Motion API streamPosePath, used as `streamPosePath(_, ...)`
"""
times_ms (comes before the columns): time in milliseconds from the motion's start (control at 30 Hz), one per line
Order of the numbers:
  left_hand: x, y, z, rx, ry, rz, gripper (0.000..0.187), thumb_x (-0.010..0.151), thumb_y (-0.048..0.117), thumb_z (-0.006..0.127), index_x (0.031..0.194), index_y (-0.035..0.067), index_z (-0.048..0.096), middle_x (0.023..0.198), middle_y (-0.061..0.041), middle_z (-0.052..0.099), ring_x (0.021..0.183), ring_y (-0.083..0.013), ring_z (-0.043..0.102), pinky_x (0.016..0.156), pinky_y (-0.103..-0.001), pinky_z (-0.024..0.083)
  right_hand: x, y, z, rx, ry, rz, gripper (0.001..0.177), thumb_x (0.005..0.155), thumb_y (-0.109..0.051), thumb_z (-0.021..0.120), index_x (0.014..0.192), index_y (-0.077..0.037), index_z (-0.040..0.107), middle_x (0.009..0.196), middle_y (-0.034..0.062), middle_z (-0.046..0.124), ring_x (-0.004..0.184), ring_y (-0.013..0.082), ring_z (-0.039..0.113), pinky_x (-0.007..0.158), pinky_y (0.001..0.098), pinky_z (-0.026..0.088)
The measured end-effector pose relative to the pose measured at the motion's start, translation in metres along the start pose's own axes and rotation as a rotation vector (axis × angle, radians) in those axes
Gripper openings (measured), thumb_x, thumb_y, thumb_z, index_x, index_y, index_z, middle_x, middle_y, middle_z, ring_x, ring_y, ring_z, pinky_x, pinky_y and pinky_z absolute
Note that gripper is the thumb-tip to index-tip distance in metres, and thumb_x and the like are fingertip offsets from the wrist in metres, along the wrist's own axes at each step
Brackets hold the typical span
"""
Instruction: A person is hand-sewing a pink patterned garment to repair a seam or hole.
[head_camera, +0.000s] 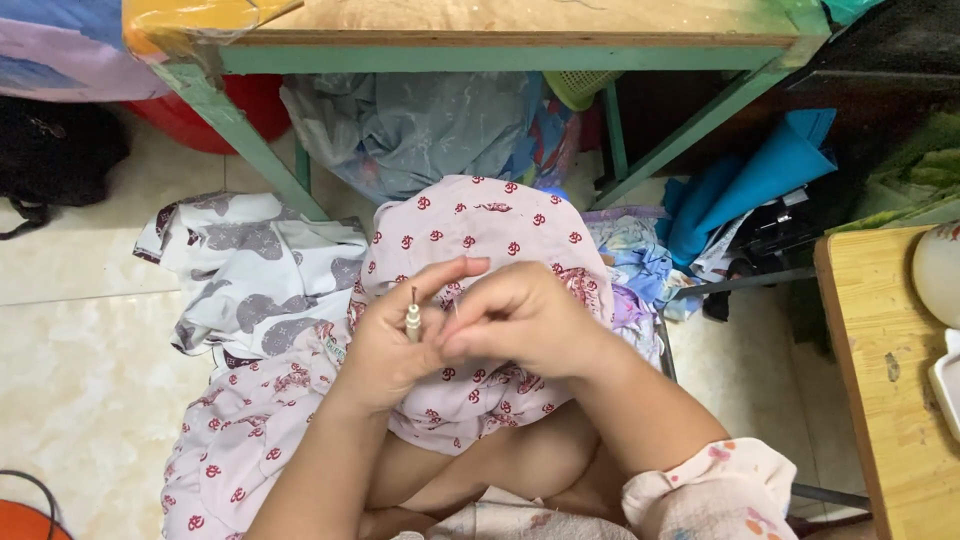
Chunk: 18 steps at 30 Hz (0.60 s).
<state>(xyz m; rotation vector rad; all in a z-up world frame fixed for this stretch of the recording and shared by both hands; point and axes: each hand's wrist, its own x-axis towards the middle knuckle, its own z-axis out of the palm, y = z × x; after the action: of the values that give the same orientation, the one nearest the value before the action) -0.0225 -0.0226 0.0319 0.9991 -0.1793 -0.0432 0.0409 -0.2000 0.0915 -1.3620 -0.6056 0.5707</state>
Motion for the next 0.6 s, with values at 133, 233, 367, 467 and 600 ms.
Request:
streamPosePath(133,0.006,0.013,0.010,0.149,-0.002,0.236,0.070,0.071,0.011,0.091,0.134,0.002,0.063,0.136,-0.027,0.062,0.122,-0.0291,0.065,0.104,-0.045,0.053,0.006,0.025,0.021,0.167,0.096,0.005,0.006,0.084,-0.001,0.081,0.089,0.002,0.079,0.062,0.0085,0.071,0.046,0.0047,0.056,0.046,0.0182,0.047)
streamPosePath(233,0.005,0.019,0.014,0.549,0.116,0.317,0.056,0.074,0.005,0.089,0.127,0.010,0.070,0.134,-0.022,0.065,0.120,-0.0353,0.068,0.106,-0.051,0.051,0.004,0.039,0.028,0.335,0.198,-0.011,0.002,0.086,0.000,0.079,0.086,0.002,0.078,0.089,0.0131,0.072,0.081,0.0152,0.065,0.074,0.0288,0.056)
streamPosePath(367,0.006,0.020,0.021,0.766,0.282,0.351,0.034,0.078,-0.014,0.068,0.106,0.004,0.076,0.122,-0.021,0.069,0.105,-0.0365,0.074,0.096,-0.049,0.058,0.000,0.064,0.026,0.556,0.224,0.059,0.006,0.090,-0.001,0.074,0.086,0.003,0.074,0.097,0.0133,0.066,0.091,0.0196,0.061,0.082,0.0328,0.053)
streamPosePath(467,0.003,0.022,0.019,0.762,0.342,0.340,0.023,0.081,-0.013,0.069,0.094,0.003,0.079,0.112,-0.018,0.072,0.096,-0.0312,0.075,0.091,-0.045,0.061,0.007,0.044,0.025,0.559,0.199,0.061,0.005,0.091,-0.005,0.074,0.087,-0.001,0.076,0.106,0.0159,0.068,0.095,0.0218,0.064,0.083,0.0351,0.054)
streamPosePath(600,0.001,0.035,0.006,0.824,0.361,0.375,0.013,0.079,-0.003,0.084,0.088,0.006,0.081,0.090,-0.009,0.077,0.079,-0.0209,0.075,0.076,-0.035,0.062,0.007,0.043,0.009,0.475,0.219,0.048,0.006,0.092,-0.007,0.074,0.089,-0.002,0.076,0.097,0.0165,0.074,0.084,0.0226,0.072,0.077,0.0348,0.061)
